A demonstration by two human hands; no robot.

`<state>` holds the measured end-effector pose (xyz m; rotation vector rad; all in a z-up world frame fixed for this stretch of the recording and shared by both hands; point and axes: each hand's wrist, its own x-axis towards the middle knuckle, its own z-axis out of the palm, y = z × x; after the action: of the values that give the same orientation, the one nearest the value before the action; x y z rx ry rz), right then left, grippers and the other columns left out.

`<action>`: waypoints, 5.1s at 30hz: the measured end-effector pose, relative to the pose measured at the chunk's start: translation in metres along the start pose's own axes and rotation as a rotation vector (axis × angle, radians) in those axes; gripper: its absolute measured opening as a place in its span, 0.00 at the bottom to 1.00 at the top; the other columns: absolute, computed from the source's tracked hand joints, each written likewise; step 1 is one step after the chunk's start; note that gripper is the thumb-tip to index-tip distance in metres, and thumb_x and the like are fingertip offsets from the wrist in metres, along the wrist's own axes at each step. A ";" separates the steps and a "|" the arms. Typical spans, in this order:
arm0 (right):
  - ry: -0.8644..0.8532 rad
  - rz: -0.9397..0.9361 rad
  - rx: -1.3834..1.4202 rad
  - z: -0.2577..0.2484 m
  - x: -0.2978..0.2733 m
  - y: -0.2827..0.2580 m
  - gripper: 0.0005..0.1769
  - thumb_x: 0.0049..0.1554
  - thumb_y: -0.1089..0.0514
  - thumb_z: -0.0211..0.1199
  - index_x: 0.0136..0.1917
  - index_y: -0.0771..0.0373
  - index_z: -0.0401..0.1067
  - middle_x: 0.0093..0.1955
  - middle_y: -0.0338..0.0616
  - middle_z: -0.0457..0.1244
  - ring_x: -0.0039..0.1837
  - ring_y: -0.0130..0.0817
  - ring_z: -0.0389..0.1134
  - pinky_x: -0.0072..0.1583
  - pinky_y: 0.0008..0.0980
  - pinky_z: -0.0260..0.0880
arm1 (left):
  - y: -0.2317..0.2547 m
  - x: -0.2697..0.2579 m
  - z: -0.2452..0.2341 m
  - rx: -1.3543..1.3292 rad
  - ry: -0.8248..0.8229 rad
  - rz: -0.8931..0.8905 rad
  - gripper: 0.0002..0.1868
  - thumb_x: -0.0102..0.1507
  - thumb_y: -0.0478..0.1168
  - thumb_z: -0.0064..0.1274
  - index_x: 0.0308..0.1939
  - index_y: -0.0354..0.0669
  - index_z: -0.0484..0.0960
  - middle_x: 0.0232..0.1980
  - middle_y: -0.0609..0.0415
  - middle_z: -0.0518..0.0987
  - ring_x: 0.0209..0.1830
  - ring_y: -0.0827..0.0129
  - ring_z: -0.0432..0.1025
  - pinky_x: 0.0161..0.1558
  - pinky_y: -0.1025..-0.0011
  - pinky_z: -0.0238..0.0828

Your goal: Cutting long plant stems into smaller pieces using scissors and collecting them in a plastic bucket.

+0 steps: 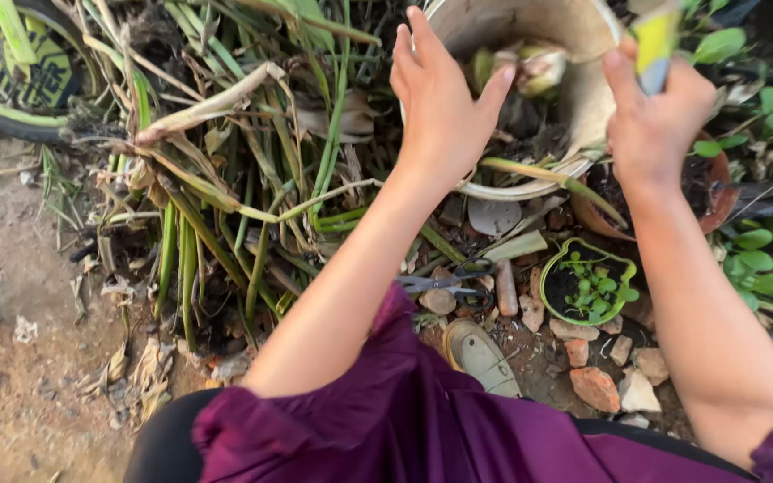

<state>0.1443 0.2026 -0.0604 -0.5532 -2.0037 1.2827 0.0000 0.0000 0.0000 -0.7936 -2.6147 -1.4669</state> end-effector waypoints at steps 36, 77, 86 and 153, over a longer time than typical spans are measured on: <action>-0.608 0.616 -0.324 -0.093 -0.128 -0.080 0.11 0.63 0.52 0.63 0.47 0.61 0.76 0.27 0.37 0.60 0.25 0.21 0.51 0.27 0.24 0.47 | -0.091 -0.126 -0.144 0.841 -1.420 -0.228 0.23 0.69 0.56 0.50 0.49 0.37 0.82 0.53 0.43 0.81 0.56 0.50 0.77 0.56 0.55 0.75; -1.000 0.013 -0.799 0.068 -0.218 0.037 0.24 0.44 0.56 0.72 0.51 0.69 0.69 0.48 0.54 0.65 0.54 0.51 0.67 0.56 0.46 0.68 | -0.207 -0.316 -0.004 0.851 -1.409 -0.065 0.21 0.61 0.37 0.56 0.58 0.35 0.78 0.66 0.37 0.65 0.63 0.46 0.66 0.56 0.56 0.72; -0.946 0.947 0.029 0.024 -0.188 0.072 0.21 0.47 0.59 0.73 0.54 0.66 0.78 0.46 0.44 0.71 0.47 0.29 0.69 0.52 0.29 0.68 | -0.242 -0.314 -0.002 0.983 -0.706 0.255 0.12 0.61 0.39 0.49 0.47 0.41 0.75 0.45 0.49 0.74 0.49 0.58 0.70 0.48 0.62 0.67; -0.675 0.574 0.533 -0.011 -0.092 -0.090 0.46 0.51 0.26 0.63 0.64 0.68 0.68 0.53 0.44 0.65 0.52 0.29 0.67 0.38 0.23 0.65 | 0.008 -0.012 -0.123 -0.158 -0.821 0.013 0.08 0.66 0.41 0.57 0.38 0.39 0.86 0.28 0.60 0.84 0.26 0.80 0.67 0.31 0.75 0.65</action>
<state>0.2151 0.1097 -0.0051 -0.4806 -1.9135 2.5269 -0.0113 -0.1014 0.0711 -1.7409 -3.0033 -1.6006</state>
